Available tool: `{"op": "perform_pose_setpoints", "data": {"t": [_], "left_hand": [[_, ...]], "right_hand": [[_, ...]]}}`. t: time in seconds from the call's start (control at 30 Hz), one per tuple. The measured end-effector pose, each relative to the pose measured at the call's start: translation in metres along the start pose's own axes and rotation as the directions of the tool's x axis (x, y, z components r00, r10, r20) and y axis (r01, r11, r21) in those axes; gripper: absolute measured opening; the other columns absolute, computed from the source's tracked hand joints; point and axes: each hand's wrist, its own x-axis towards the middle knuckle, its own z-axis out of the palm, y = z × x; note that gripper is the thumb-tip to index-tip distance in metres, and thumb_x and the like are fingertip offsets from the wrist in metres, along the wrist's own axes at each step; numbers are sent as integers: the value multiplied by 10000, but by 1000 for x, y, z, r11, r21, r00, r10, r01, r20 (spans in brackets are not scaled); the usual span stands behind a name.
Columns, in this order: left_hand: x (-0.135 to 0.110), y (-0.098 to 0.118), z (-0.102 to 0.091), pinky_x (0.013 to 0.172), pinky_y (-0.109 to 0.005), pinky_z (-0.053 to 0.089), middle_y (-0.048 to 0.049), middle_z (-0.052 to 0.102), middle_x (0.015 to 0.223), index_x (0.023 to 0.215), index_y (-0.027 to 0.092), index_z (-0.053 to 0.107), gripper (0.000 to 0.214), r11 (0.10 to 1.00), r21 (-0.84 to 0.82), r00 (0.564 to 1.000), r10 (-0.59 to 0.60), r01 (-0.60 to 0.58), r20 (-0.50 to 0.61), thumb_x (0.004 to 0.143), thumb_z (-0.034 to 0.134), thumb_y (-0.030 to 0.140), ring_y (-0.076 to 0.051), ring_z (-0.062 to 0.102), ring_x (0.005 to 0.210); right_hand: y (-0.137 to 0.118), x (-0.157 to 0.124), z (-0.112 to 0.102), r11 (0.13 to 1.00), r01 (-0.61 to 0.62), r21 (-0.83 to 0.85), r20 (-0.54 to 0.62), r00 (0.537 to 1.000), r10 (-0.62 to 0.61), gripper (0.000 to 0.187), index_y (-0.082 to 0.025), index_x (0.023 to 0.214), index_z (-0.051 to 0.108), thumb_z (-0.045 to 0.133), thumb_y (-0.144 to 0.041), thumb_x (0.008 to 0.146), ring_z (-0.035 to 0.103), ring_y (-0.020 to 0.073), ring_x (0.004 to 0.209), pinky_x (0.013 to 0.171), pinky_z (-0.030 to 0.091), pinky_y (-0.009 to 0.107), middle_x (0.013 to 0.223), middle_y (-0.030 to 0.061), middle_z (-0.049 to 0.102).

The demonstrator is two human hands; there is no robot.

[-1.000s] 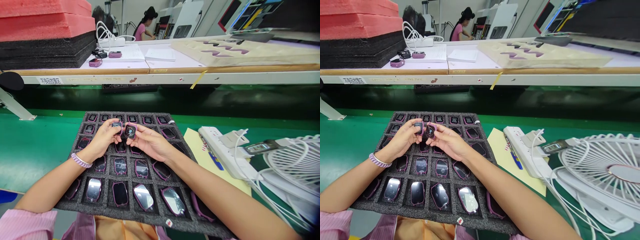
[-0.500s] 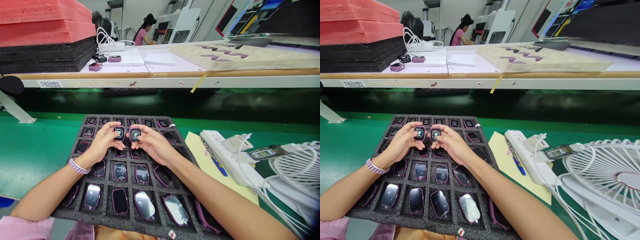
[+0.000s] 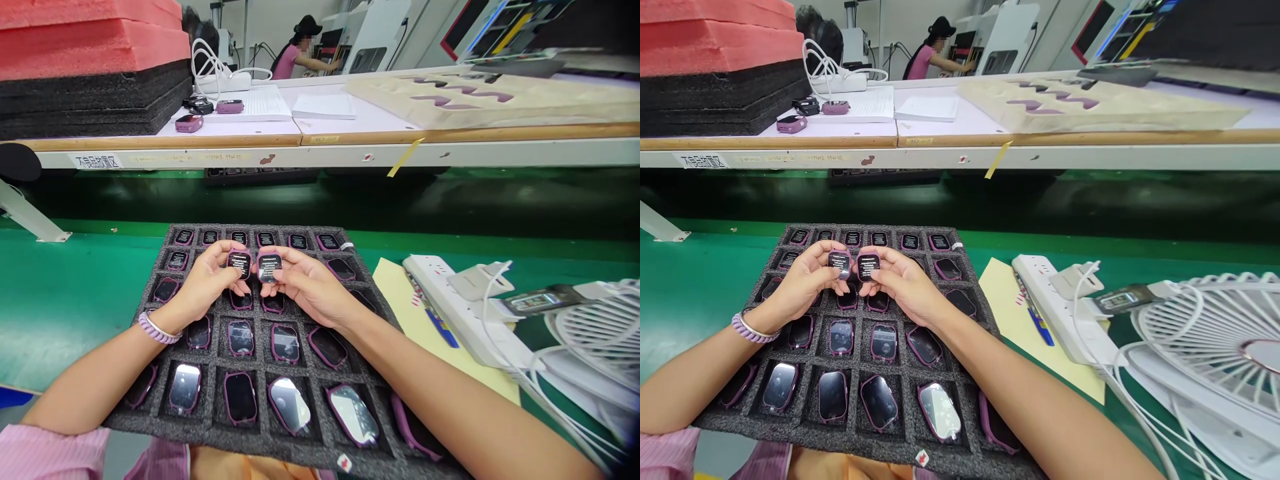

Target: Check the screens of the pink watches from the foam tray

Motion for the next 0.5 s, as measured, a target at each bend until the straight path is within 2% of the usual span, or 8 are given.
{"op": "perform_pose_setpoints", "data": {"t": [0.23, 0.5], "left_hand": [[-1, -1, 0, 537, -191, 557, -3, 674, 872, 1092, 154, 522, 420, 999, 44, 1000, 9, -9, 1, 712, 689, 215, -101, 664, 552], [0, -1, 1, 503, -188, 538, -6, 652, 883, 1059, 156, 523, 383, 997, 79, 1000, 12, -11, -13, 721, 686, 236, -93, 646, 533]], "right_hand": [[1, 0, -2, 1000, 9, -12, -1, 1000, -9, 438, -177, 1225, 611, 815, -321, 865, 683, 165, 717, 711, 529, 276, 962, 41, 697], [-1, -1, 0, 1000, 9, -17, 17, 1000, -9, 439, -175, 1229, 605, 772, -227, 826, 687, 161, 738, 724, 526, 262, 968, 33, 694]]}}
